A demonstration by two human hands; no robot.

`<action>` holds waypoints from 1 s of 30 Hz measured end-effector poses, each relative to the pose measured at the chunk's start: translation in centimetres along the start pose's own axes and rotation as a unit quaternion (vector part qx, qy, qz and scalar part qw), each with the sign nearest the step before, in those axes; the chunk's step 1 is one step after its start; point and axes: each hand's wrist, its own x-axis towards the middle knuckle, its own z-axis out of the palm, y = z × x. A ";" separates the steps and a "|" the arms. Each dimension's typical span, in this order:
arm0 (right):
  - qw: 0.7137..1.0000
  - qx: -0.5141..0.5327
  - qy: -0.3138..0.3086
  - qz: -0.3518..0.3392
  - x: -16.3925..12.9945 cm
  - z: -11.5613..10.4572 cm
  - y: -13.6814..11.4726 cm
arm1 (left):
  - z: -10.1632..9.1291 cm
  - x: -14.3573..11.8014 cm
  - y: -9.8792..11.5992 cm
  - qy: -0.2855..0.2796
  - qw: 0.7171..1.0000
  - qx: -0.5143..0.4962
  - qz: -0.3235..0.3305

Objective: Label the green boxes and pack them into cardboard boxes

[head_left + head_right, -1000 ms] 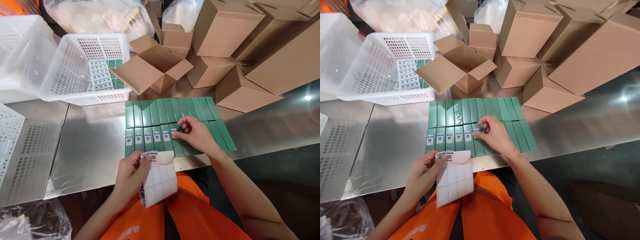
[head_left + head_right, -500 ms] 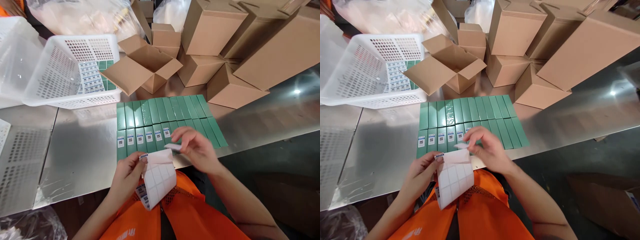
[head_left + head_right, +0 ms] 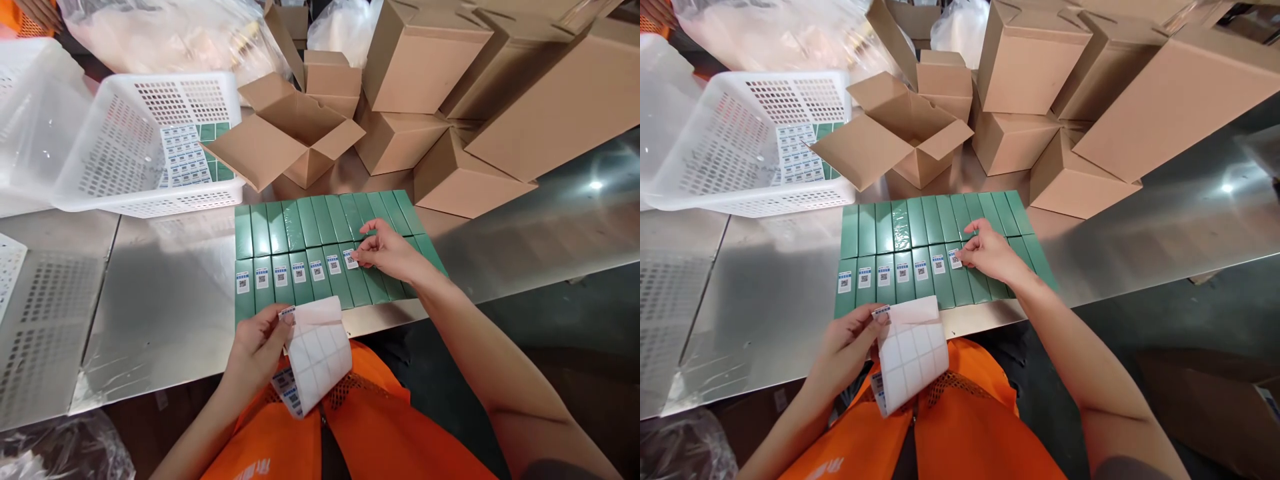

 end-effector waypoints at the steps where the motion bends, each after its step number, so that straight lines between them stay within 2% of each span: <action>1: 0.999 -0.037 0.013 0.001 0.0 0.1 -0.2 | 0.0 0.0 0.0 0.000 1.000 0.000 0.000; 3: 0.990 -0.134 0.041 0.003 0.2 0.2 -0.8 | 0.0 0.0 0.0 -0.001 1.000 0.004 0.003; 6: 0.960 -0.270 0.074 0.003 0.1 0.0 -1.5 | 0.1 -0.1 0.1 0.002 1.000 0.008 0.011; 8: 0.951 -0.291 0.100 -0.032 -0.8 0.2 -1.9 | 0.3 -0.3 0.3 0.006 1.000 0.010 0.020; 10: 0.958 -0.238 0.110 -0.114 -2.6 1.2 -2.4 | 0.6 -0.5 0.6 0.007 1.000 0.007 0.029; 12: 0.957 -0.177 0.070 -0.219 -4.8 3.0 -2.8 | 0.9 -0.7 1.1 0.000 0.999 -0.010 0.030; 13: 0.947 -0.171 0.045 -0.268 -6.0 4.1 -2.9 | 1.0 -0.7 1.3 -0.010 0.999 -0.028 0.024; 15: 0.910 -0.185 0.028 -0.369 -7.8 6.2 -2.8 | 1.0 -0.8 1.5 -0.041 0.995 -0.088 -0.004; 17: 0.860 -0.202 0.051 -0.465 -8.7 8.0 -2.1 | 1.0 -0.8 1.4 -0.075 0.983 -0.161 -0.033; 19: 0.821 -0.211 0.086 -0.523 -8.8 9.0 -1.3 | 0.9 -0.6 1.1 -0.101 0.971 -0.212 -0.045; 20: 0.816 -0.218 0.109 -0.524 -8.8 9.2 -0.8 | 0.9 -0.5 0.9 -0.105 0.968 -0.223 -0.046; 24: 0.829 -0.224 0.198 -0.472 -8.9 9.3 0.5 | 1.4 -0.4 1.1 -0.093 0.971 -0.213 -0.050; 26: 0.813 -0.229 0.208 -0.492 -9.3 9.3 0.8 | 1.8 -0.4 1.4 -0.101 0.974 -0.197 -0.046; 28: 0.785 -0.252 0.217 -0.523 -10.1 9.3 1.0 | 2.0 -0.4 1.7 -0.115 0.976 -0.180 -0.043; 30: 0.772 -0.273 0.196 -0.540 -11.1 9.1 0.9 | 2.0 -0.4 1.9 -0.119 0.978 -0.163 -0.048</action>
